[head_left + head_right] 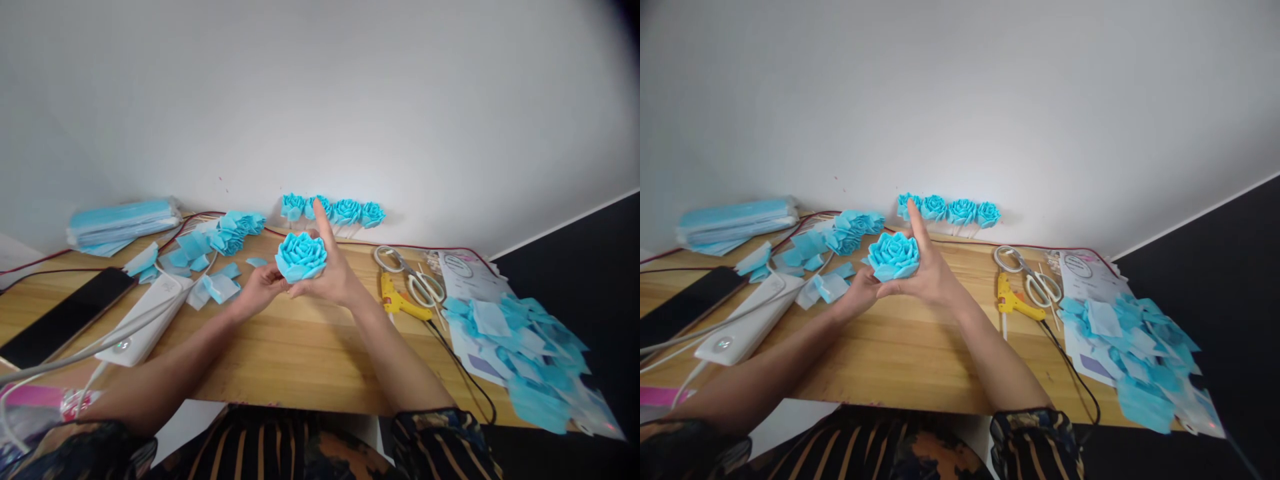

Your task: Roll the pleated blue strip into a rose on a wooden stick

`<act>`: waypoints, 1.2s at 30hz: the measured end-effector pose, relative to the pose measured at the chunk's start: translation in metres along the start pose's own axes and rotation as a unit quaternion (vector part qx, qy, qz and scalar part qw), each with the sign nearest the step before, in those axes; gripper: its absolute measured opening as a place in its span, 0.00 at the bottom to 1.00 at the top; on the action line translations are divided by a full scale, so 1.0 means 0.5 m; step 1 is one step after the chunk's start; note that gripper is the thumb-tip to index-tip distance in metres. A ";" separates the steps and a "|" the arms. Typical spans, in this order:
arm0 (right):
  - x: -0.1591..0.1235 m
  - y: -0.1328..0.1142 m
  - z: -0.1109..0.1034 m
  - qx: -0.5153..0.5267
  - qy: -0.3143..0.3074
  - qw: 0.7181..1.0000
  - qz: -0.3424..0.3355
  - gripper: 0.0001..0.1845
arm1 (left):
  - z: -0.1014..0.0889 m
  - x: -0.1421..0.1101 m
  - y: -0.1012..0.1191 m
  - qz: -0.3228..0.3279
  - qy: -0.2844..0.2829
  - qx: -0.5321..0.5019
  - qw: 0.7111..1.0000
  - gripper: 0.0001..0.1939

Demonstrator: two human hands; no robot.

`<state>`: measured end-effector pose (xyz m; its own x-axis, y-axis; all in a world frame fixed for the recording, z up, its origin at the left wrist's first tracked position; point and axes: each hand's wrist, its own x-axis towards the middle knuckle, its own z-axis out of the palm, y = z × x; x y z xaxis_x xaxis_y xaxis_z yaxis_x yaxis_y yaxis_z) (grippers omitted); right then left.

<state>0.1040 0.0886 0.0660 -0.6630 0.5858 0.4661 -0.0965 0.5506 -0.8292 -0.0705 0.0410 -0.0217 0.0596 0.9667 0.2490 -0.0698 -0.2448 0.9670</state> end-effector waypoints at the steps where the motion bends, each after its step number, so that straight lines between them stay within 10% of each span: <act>1: 0.000 -0.001 -0.003 -0.003 -0.009 1.000 0.002 0.82 | 0.000 -0.001 0.002 -0.001 0.000 -0.002 1.000 0.24; 21: 0.001 0.027 -0.024 0.090 -0.026 0.995 0.039 0.75 | 0.006 -0.002 0.010 -0.022 -0.020 -0.005 1.000 0.20; 33: -0.002 0.016 -0.017 0.047 -0.047 0.998 -0.011 0.78 | -0.012 0.001 -0.002 0.001 0.084 0.031 0.996 0.21; 36: -0.007 0.040 -0.025 0.086 0.003 0.996 -0.019 0.66 | -0.015 0.007 -0.008 0.003 0.101 0.036 0.994 0.22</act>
<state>0.1139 0.1052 0.0515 -0.6519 0.5709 0.4991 -0.2476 0.4618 -0.8517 -0.0773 0.0457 -0.0250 -0.1427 0.9586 0.2463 0.0031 -0.2484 0.9687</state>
